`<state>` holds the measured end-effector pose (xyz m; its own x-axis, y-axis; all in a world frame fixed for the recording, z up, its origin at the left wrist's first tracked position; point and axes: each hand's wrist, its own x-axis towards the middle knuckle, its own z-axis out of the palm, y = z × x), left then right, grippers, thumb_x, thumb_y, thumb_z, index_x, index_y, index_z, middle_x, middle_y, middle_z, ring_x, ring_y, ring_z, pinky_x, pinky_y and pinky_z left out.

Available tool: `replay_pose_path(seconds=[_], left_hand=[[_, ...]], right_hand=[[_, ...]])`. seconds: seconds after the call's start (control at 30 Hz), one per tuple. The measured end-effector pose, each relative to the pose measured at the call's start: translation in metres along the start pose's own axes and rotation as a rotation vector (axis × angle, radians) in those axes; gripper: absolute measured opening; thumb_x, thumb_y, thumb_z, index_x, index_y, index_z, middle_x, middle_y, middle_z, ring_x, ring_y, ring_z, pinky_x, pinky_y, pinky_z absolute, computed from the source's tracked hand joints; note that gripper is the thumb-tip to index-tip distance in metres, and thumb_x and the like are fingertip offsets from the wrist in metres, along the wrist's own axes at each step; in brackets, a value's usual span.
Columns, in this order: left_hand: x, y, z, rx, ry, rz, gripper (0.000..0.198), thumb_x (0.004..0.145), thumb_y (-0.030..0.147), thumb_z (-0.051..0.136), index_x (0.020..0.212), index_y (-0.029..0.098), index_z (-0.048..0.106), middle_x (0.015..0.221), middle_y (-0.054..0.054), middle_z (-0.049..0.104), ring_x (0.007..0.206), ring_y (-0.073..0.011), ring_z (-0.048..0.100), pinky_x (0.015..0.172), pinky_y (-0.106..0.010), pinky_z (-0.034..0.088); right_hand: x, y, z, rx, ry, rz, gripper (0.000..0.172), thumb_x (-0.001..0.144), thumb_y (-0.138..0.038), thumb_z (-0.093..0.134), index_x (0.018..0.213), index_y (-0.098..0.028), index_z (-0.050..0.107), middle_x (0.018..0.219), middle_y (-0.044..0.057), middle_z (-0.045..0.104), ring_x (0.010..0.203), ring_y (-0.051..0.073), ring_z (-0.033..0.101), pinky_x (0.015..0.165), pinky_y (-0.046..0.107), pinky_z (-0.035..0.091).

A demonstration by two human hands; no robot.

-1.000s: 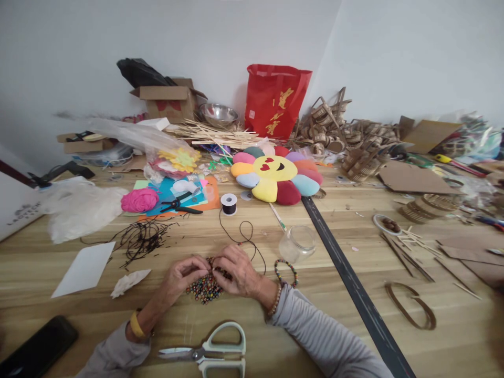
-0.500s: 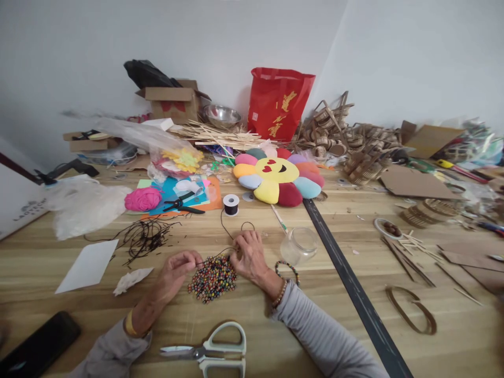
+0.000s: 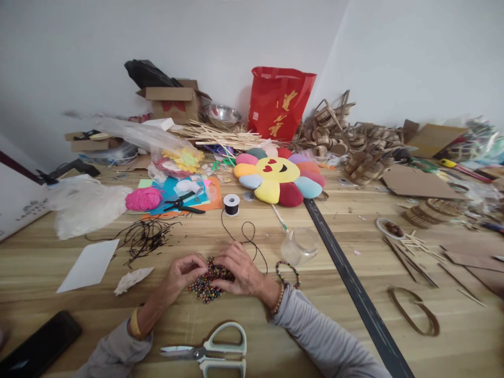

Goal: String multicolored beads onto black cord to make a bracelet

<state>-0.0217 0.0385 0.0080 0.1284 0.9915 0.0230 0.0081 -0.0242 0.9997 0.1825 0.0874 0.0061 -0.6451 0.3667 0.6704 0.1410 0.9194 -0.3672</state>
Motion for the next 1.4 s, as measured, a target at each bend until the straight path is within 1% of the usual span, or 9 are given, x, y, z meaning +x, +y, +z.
replay_pose_path(seconds=[0.17,0.27,0.53,0.67,0.8,0.93,1.07,1.23,1.4], left_hand=[[-0.001,0.005,0.005,0.095,0.018,0.022,0.021,0.070,0.033,0.074,0.064,0.014,0.066,0.065,-0.003,0.064,0.065,-0.0158,0.057,0.064,-0.025,0.046],[-0.001,0.005,0.005,0.115,0.020,0.030,0.021,0.070,0.033,0.073,0.064,0.014,0.066,0.066,-0.004,0.065,0.065,-0.0161,0.058,0.065,-0.026,0.046],[0.000,0.005,0.006,0.116,-0.005,0.044,0.019,0.071,0.031,0.072,0.063,0.014,0.066,0.066,-0.003,0.064,0.065,-0.0156,0.058,0.065,-0.025,0.046],[-0.001,0.003,0.005,0.126,-0.010,0.054,0.018,0.071,0.030,0.071,0.065,0.014,0.067,0.066,-0.004,0.065,0.066,-0.0158,0.059,0.064,-0.025,0.046],[-0.001,0.006,-0.008,0.206,-0.011,-0.004,0.014,0.073,0.028,0.068,0.068,0.015,0.069,0.068,-0.004,0.067,0.066,-0.0165,0.060,0.064,-0.025,0.047],[-0.003,0.015,-0.030,0.387,-0.110,-0.073,0.010,0.072,0.026,0.069,0.070,0.017,0.071,0.072,-0.004,0.070,0.071,-0.0182,0.063,0.068,-0.025,0.048],[-0.006,0.023,-0.045,0.609,-0.241,-0.068,0.006,0.070,0.021,0.068,0.069,0.017,0.072,0.066,-0.003,0.068,0.062,-0.0157,0.059,0.059,-0.022,0.045],[-0.008,0.024,-0.046,0.850,-0.391,-0.132,0.012,0.066,0.016,0.062,0.075,0.016,0.070,0.069,-0.001,0.066,0.063,-0.0152,0.060,0.062,-0.022,0.044],[-0.009,0.020,-0.040,0.968,-0.411,-0.128,0.012,0.071,0.019,0.058,0.077,0.016,0.068,0.075,-0.003,0.066,0.069,-0.0172,0.060,0.064,-0.024,0.042]], right_hand=[[-0.002,-0.002,0.005,-0.043,-0.020,-0.037,0.007,0.095,-0.024,0.051,0.097,-0.019,0.055,0.083,0.004,0.065,0.079,0.015,0.060,0.097,0.040,0.040],[-0.003,0.000,0.007,-0.077,-0.035,-0.041,0.009,0.096,-0.021,0.048,0.096,-0.019,0.057,0.083,0.004,0.065,0.078,0.014,0.060,0.097,0.039,0.041],[-0.001,0.000,0.007,-0.093,-0.031,-0.054,0.014,0.097,-0.021,0.046,0.095,-0.019,0.059,0.081,0.004,0.064,0.076,0.014,0.057,0.097,0.039,0.041],[-0.001,0.000,0.007,-0.076,-0.010,-0.043,0.016,0.097,-0.021,0.044,0.092,-0.018,0.059,0.080,0.005,0.062,0.076,0.016,0.055,0.086,0.038,0.045],[0.000,0.003,0.005,-0.028,0.003,-0.018,0.015,0.096,-0.019,0.044,0.092,-0.018,0.059,0.083,0.007,0.063,0.079,0.018,0.053,0.077,0.035,0.046],[0.000,0.006,0.005,-0.018,0.011,0.010,0.014,0.096,-0.018,0.044,0.092,-0.018,0.058,0.083,0.007,0.065,0.079,0.018,0.053,0.076,0.035,0.046],[-0.002,0.007,0.007,-0.031,0.006,0.034,0.014,0.096,-0.019,0.046,0.092,-0.017,0.058,0.083,0.007,0.065,0.078,0.018,0.054,0.076,0.035,0.046],[-0.003,0.008,0.008,-0.051,0.017,0.051,0.013,0.095,-0.019,0.047,0.091,-0.017,0.059,0.081,0.007,0.064,0.077,0.018,0.054,0.075,0.035,0.047],[-0.004,0.009,0.008,-0.064,-0.007,0.059,0.013,0.095,-0.019,0.046,0.092,-0.017,0.058,0.083,0.008,0.064,0.079,0.019,0.054,0.076,0.035,0.046]])
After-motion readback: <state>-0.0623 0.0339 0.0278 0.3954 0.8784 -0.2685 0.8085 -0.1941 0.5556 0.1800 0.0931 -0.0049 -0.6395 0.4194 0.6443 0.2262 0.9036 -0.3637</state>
